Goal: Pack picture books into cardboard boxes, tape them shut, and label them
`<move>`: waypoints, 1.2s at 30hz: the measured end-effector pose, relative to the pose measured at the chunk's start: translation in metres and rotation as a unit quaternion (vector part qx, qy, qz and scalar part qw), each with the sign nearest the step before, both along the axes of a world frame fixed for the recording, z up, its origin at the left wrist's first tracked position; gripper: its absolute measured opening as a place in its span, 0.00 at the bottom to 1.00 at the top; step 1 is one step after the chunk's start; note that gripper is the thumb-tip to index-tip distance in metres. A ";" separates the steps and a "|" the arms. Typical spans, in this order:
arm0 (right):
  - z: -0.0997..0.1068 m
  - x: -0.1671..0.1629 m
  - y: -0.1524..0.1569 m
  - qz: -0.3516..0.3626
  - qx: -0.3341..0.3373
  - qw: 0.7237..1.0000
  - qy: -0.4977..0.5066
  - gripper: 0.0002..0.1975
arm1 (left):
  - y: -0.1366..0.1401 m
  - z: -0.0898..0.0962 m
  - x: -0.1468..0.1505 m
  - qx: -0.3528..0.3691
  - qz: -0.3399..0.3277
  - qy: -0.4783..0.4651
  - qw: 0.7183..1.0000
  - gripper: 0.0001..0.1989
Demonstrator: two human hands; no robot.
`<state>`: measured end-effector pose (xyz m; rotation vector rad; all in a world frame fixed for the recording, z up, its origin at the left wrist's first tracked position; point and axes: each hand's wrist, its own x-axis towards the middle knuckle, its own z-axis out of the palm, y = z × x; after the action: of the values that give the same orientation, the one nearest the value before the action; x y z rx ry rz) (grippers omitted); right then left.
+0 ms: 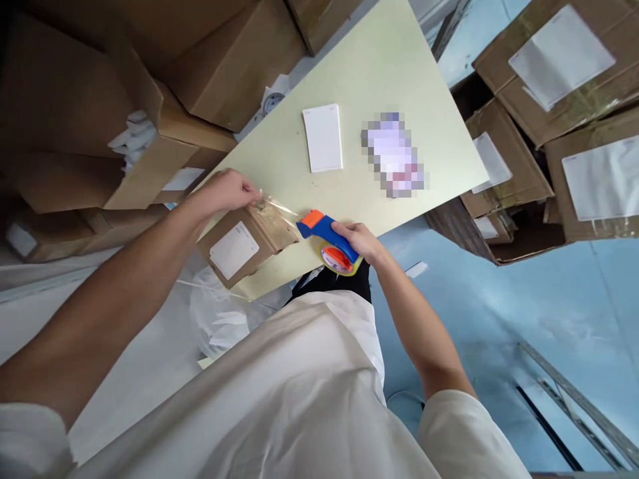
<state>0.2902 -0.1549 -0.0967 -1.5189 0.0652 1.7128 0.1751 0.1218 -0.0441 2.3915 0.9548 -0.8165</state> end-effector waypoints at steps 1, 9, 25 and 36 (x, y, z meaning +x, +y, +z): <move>-0.005 -0.009 -0.008 -0.006 -0.010 1.000 0.022 0.24 | 0.000 -0.002 -0.001 0.024 -0.032 0.035 0.999 0.15; -0.025 -0.082 -0.009 -0.076 -0.017 0.991 0.106 0.21 | -0.017 -0.025 -0.009 0.095 -0.205 0.106 0.968 0.20; -0.024 -0.095 -0.009 -0.115 0.002 0.987 0.110 0.21 | 0.024 -0.028 -0.038 0.056 -0.081 0.111 0.989 0.23; -0.031 -0.095 0.007 -0.043 -0.010 0.999 0.025 0.23 | -0.002 -0.010 -0.051 0.145 -0.089 0.048 0.984 0.44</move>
<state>0.1948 -0.1479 -0.1277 -1.4670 0.1732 1.6862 0.1245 0.1196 -0.0544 2.7412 0.9627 -0.9191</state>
